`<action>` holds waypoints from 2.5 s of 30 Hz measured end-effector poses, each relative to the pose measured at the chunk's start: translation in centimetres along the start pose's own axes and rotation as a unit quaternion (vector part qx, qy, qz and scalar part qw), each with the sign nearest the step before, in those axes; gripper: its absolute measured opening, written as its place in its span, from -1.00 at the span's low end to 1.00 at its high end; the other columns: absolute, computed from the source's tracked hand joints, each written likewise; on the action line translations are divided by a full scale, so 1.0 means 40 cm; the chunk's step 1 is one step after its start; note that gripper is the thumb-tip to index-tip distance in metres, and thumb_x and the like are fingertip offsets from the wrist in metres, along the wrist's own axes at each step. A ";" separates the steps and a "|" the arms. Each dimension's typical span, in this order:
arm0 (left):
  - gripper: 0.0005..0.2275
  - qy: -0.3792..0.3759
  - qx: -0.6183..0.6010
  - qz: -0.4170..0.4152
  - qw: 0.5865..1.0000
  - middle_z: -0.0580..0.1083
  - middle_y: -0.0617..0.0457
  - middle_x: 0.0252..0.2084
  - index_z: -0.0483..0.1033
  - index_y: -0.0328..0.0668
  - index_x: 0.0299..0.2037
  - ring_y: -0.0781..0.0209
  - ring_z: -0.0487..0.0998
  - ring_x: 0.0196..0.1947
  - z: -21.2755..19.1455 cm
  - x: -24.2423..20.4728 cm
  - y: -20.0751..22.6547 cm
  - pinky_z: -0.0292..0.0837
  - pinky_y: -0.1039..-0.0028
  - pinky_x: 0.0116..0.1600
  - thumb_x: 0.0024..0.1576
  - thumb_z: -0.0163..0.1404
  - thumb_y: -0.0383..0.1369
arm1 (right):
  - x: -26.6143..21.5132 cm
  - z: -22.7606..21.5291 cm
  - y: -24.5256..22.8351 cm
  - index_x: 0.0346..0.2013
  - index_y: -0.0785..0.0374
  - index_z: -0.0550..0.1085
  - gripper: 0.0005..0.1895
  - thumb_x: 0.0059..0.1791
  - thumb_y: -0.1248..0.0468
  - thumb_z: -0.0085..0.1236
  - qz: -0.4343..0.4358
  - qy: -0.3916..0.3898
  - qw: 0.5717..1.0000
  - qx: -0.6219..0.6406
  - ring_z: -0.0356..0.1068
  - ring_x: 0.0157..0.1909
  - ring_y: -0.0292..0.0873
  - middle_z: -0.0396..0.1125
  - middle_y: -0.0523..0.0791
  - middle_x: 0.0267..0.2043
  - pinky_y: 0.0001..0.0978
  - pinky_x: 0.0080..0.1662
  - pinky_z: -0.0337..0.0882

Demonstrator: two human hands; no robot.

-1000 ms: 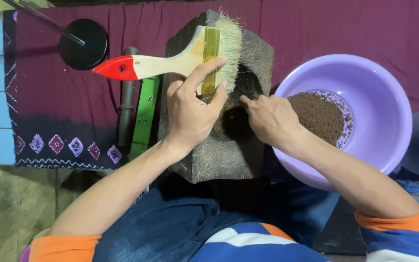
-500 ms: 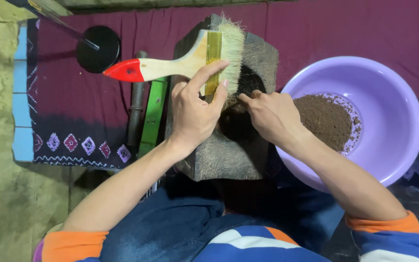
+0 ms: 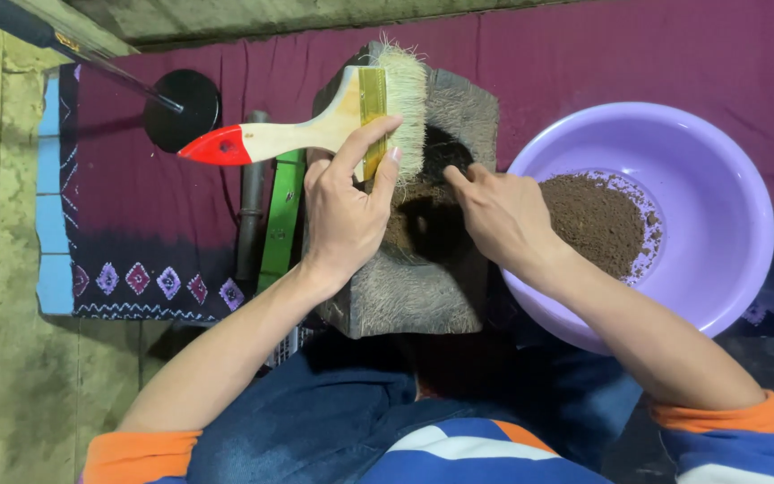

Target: Transfer ground material from a wooden mortar to a bowl using a spoon and a brush

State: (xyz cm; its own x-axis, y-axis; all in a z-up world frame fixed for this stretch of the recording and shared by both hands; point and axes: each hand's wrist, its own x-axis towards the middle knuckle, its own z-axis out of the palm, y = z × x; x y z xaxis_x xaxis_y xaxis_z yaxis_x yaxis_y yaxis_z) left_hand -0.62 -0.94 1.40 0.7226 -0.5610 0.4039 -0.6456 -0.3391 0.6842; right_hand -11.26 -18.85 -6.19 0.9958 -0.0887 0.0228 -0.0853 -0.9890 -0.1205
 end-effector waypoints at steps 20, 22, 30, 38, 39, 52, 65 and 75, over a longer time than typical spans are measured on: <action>-0.76 -0.002 -0.032 -0.015 0.999 0.61 0.18 0.04 0.48 0.26 0.19 0.13 0.68 -0.19 0.008 -0.007 -0.019 0.37 0.40 -0.03 0.35 -0.05 -0.30 | 0.080 0.080 -0.055 -0.29 0.31 0.47 -0.78 -0.07 0.32 -0.16 -0.013 -0.095 0.992 -0.084 0.53 -0.49 0.07 0.40 -0.08 -0.53 -0.17 -0.54 0.43; -0.76 -0.005 -0.032 -0.018 0.999 0.61 0.18 0.05 0.48 0.26 0.19 0.14 0.68 -0.19 0.010 -0.012 -0.022 0.37 0.41 -0.03 0.35 -0.06 -0.29 | 0.070 0.084 -0.043 -0.30 0.30 0.47 -0.78 -0.09 0.29 -0.12 -0.025 -0.110 0.991 -0.069 0.53 -0.51 0.07 0.40 -0.06 -0.57 -0.17 -0.55 0.43; -0.76 -0.007 -0.026 -0.007 1.000 0.62 0.16 0.03 0.48 0.23 0.18 0.18 0.67 -0.25 0.004 -0.005 -0.013 0.34 0.42 -0.06 0.34 -0.05 -0.32 | 0.076 -0.038 -0.085 -0.38 0.42 0.62 -0.61 -0.06 0.29 -0.19 -0.020 -0.239 0.971 0.015 0.59 -0.35 0.16 0.50 0.14 -0.52 -0.05 -0.38 0.55; -0.76 -0.011 -0.013 -0.006 1.000 0.61 0.23 0.04 0.48 0.31 0.18 0.20 0.68 -0.23 0.006 -0.004 -0.021 0.34 0.44 -0.08 0.34 -0.03 -0.28 | 0.133 0.188 -0.085 -0.24 0.41 0.61 -0.65 -0.06 0.22 -0.04 -0.009 -0.312 0.940 0.136 0.57 -0.21 0.26 0.52 0.19 -0.36 0.18 -0.23 0.53; -0.76 -0.012 -0.012 -0.005 1.000 0.61 0.25 0.05 0.48 0.33 0.18 0.20 0.68 -0.22 0.005 -0.002 -0.024 0.36 0.44 -0.07 0.34 -0.03 -0.27 | 0.146 0.250 -0.073 -0.18 0.35 0.60 -0.63 -0.05 0.16 -0.03 0.010 -0.321 0.927 0.192 0.56 -0.15 0.27 0.53 0.16 -0.30 0.24 -0.18 0.52; -0.78 -0.016 -0.026 0.000 1.000 0.63 0.08 0.01 0.50 0.18 0.16 0.25 0.63 -0.39 -0.009 -0.002 -0.002 0.36 0.44 -0.10 0.35 -0.07 -0.34 | 0.111 -0.041 -0.042 -0.26 0.73 0.52 -0.56 -0.13 0.28 -0.04 -0.013 -0.313 0.885 0.345 0.46 -0.04 0.48 0.41 0.49 -0.24 0.31 -0.14 0.43; -0.76 -0.027 0.050 0.012 0.998 0.62 0.13 -0.02 0.52 0.11 0.16 0.21 0.43 -0.57 -0.006 -0.004 0.016 0.34 0.37 -0.14 0.31 -0.01 -0.36 | -0.181 -0.185 0.226 -0.32 0.33 0.35 -0.68 0.15 0.13 -0.15 0.143 -0.250 0.892 0.349 0.28 -0.40 -0.04 0.25 -0.03 -0.47 -0.16 -0.28 0.35; -0.75 -0.037 0.047 0.014 0.998 0.62 0.08 -0.05 0.51 0.12 0.19 0.19 0.53 -0.47 -0.005 -0.002 0.010 0.28 0.38 -0.11 0.33 -0.03 -0.39 | -0.356 0.016 0.247 -0.04 0.10 0.26 -0.81 0.05 0.34 -0.20 0.258 -0.076 0.959 -0.091 0.57 -0.34 0.16 0.38 -0.03 -0.21 0.06 -0.30 0.55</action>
State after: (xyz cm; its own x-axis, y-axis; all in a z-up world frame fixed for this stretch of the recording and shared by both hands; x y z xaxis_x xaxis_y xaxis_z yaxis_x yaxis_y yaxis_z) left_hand -0.89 -0.86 1.75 0.6861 -0.6248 0.3727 -0.6878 -0.3901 0.6122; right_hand -26.25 -27.30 -8.36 0.8111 -0.5680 -0.1392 -0.5593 -0.8230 0.0992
